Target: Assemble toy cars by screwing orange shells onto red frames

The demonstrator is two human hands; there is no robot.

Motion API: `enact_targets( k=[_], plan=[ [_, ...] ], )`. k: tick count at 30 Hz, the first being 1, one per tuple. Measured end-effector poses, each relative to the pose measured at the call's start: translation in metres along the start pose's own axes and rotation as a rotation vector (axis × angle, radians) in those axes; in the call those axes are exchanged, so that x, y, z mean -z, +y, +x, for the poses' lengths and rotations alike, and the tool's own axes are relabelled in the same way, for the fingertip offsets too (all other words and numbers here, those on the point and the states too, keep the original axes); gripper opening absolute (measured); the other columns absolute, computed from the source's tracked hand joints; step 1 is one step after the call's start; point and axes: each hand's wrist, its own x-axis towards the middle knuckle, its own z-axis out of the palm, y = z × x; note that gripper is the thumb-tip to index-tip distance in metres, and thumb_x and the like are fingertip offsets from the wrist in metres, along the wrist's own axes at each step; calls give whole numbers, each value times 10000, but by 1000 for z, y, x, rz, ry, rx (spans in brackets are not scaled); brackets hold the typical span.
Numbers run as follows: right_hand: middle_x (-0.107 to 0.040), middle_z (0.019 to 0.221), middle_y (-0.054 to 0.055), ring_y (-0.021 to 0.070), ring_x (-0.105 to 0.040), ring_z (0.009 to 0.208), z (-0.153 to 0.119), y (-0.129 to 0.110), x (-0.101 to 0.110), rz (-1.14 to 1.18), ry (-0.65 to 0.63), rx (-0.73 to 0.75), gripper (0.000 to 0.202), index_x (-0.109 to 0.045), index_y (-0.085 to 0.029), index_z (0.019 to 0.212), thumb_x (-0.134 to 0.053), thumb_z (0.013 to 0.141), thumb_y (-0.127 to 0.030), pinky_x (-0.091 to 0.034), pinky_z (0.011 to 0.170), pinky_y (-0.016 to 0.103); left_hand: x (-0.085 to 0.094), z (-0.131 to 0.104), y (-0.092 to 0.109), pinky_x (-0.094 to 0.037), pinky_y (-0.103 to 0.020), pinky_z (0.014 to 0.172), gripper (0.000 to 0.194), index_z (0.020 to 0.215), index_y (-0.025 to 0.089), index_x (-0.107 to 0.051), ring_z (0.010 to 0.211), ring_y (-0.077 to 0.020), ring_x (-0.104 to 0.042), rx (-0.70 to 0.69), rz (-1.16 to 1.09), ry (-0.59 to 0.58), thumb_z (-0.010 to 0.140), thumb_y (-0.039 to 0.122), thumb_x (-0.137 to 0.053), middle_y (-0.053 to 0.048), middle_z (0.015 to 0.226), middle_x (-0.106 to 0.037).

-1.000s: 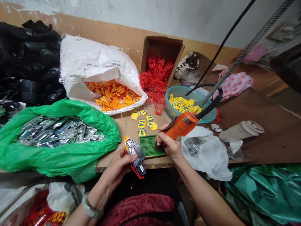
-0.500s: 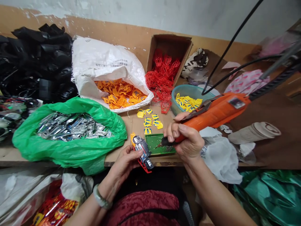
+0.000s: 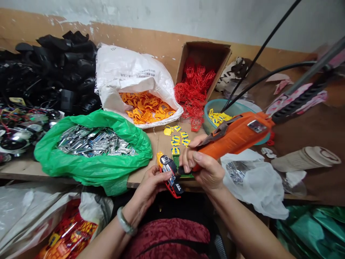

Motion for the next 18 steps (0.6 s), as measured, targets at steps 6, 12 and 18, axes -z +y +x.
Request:
enact_targets(
  k=[6, 12, 18],
  plan=[
    [-551, 529, -68, 138, -527, 423, -5, 6, 4, -1, -36, -6, 97, -617, -215, 895, -677, 821, -235, -470, 506, 308, -1, -1, 1, -580, -293, 592, 567, 906, 144, -648, 629, -148, -658, -8, -1, -8, 469, 318, -965, -9, 755, -737],
    [-535, 537, -74, 144, -530, 436, -7, 4, 4, -30, -65, -1, 157, -613, -217, 967, -686, 831, -247, -473, 507, 309, -2, -1, 1, -585, -300, 581, 583, 919, 145, -636, 611, -151, -663, -9, 1, 8, 467, 317, -962, -6, 734, -738],
    [-519, 527, -85, 139, -522, 440, -9, 2, 2, -81, -73, -28, 179, -588, -224, 979, -693, 841, -270, -472, 530, 310, -2, 0, -2, -584, -296, 566, 562, 906, 150, -631, 594, -147, -658, -28, -2, 16, 475, 308, -955, 6, 704, -731]
  ],
)
